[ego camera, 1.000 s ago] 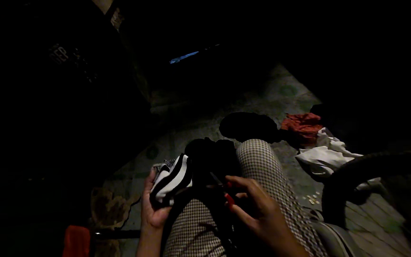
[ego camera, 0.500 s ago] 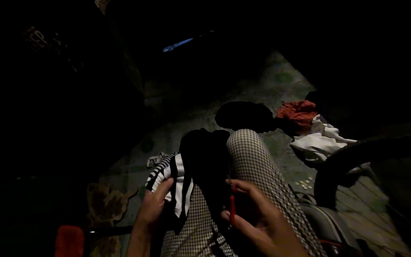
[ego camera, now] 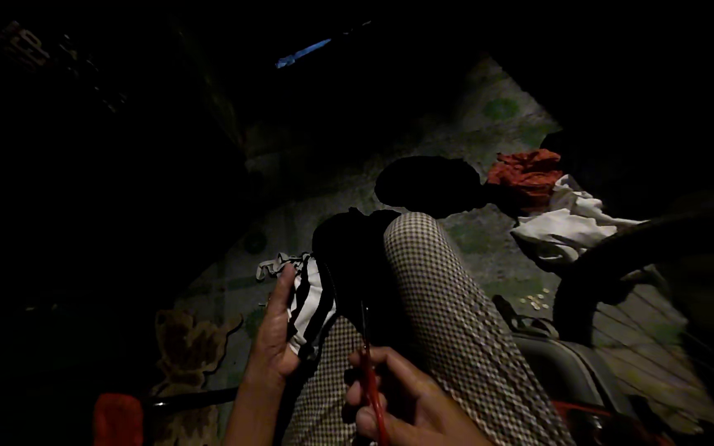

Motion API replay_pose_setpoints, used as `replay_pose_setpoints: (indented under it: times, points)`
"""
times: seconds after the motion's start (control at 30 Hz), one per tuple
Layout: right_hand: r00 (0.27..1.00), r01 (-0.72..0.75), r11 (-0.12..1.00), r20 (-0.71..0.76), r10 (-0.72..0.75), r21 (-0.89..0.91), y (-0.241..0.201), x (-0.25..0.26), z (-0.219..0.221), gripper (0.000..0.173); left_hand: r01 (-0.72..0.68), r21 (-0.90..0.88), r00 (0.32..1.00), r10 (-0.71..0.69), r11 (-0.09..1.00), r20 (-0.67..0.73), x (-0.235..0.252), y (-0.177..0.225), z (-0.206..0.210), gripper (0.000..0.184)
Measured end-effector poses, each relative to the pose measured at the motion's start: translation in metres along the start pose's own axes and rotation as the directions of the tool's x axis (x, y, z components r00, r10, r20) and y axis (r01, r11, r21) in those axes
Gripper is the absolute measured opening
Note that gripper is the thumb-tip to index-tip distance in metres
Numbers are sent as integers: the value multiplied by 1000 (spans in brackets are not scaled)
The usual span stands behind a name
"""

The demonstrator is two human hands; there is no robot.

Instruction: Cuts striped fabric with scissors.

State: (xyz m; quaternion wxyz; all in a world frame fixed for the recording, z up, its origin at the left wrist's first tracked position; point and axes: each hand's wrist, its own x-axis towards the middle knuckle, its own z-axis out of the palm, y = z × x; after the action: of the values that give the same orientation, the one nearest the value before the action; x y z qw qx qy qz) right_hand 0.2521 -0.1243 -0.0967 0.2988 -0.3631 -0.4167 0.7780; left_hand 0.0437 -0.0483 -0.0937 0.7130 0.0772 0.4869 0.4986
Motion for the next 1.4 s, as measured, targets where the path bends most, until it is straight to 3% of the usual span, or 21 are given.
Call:
replay_pose_setpoints:
  times: [0.1, 0.2, 0.33, 0.63, 0.83, 1.03, 1.2, 1.4]
  points:
    - [995, -86, 994, 53, 83, 69, 4, -1, 8, 52, -197, 357, 975, 222, 913, -28, -1, -2, 4, 23]
    - [991, -95, 993, 99, 88, 73, 14, 0, 13, 51, -309, 518, 928, 372, 798, -20, -1, -6, 11, 21]
    - [987, -98, 990, 133, 85, 99, 18, 2, 13, 50, -274, 421, 944, 325, 865, -52, -4, -4, 15, 19]
    - [976, -126, 982, 194, 98, 137, 15, 7, 14, 51, -161, 356, 985, 175, 921, -6, 0, -1, 19, 33]
    - [968, -116, 982, 237, 79, 150, 15, 13, 12, 53, -116, 71, 990, 121, 991, -67, -4, -9, 12, 27]
    - [961, -70, 990, 274, 35, 119, 13, 24, 10, 52, 35, -178, 995, -16, 983, 103, -3, -11, 0, 41]
    - [949, -46, 988, 315, -4, 150, 15, 29, 7, 50, 13, -119, 999, -18, 993, -35, -9, -10, 5, 41]
    - [947, -59, 984, 322, 1, 169, 14, 30, 9, 47, -28, -65, 997, 23, 997, -80, -11, -15, 1, 40]
